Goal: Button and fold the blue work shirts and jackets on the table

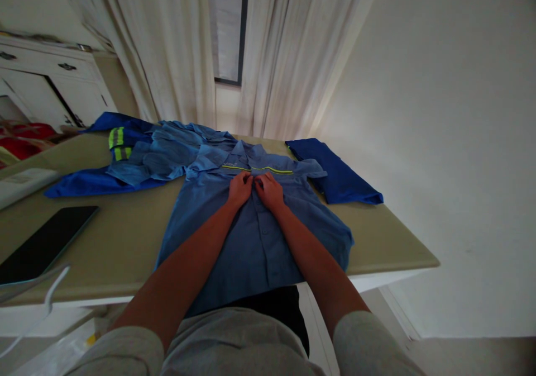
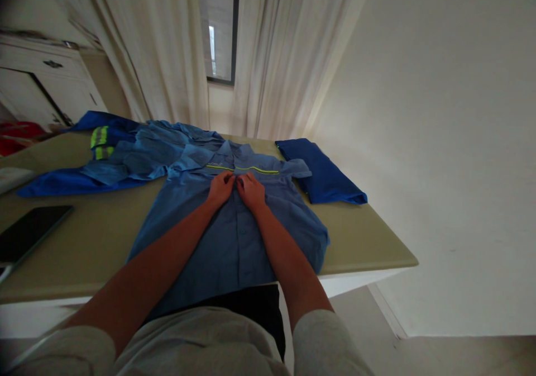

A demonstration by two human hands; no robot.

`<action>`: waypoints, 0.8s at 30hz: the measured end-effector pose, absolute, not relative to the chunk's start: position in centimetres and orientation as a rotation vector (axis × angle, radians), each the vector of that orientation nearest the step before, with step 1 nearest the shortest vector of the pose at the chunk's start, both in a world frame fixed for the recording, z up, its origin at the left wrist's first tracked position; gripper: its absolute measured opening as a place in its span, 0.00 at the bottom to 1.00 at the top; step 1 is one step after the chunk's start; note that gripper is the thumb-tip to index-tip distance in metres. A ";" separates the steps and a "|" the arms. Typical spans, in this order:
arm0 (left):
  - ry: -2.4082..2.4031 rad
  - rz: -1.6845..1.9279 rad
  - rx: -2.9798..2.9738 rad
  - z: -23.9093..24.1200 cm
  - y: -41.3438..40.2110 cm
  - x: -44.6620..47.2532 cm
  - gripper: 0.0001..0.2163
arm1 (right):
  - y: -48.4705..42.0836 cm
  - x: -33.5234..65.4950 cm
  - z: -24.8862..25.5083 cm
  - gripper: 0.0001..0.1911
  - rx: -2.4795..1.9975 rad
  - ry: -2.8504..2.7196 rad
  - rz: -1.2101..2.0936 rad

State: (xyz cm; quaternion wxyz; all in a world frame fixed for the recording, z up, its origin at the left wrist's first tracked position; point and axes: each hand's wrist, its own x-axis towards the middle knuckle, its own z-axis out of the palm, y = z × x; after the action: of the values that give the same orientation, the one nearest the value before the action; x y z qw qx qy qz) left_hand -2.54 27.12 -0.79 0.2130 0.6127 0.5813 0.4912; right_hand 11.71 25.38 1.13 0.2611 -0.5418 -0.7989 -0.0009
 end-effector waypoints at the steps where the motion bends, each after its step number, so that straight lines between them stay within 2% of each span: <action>1: 1.610 1.383 1.670 -0.8 27.2 -2.6 0.08 | 25.4 11.7 1.0 0.14 -1.445 -2.157 0.002; 8: 1.522 1.468 1.558 -1.0 27.6 -2.6 0.07 | 25.5 11.6 1.0 0.15 -1.428 -2.090 -0.021; 16: 1.522 1.492 1.516 -1.0 27.5 -2.6 0.07 | 25.5 11.7 0.9 0.12 -1.392 -2.110 -0.023; 24: 1.567 1.384 1.693 -1.1 27.4 -2.6 0.10 | 25.8 11.7 0.6 0.13 -1.417 -2.130 -0.076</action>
State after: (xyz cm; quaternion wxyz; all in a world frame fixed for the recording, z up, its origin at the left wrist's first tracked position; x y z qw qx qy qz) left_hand -2.62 27.40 -1.11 0.2238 0.6132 0.5678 0.5015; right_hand 11.67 25.82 0.61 0.2869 -0.5304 -0.7972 -0.0284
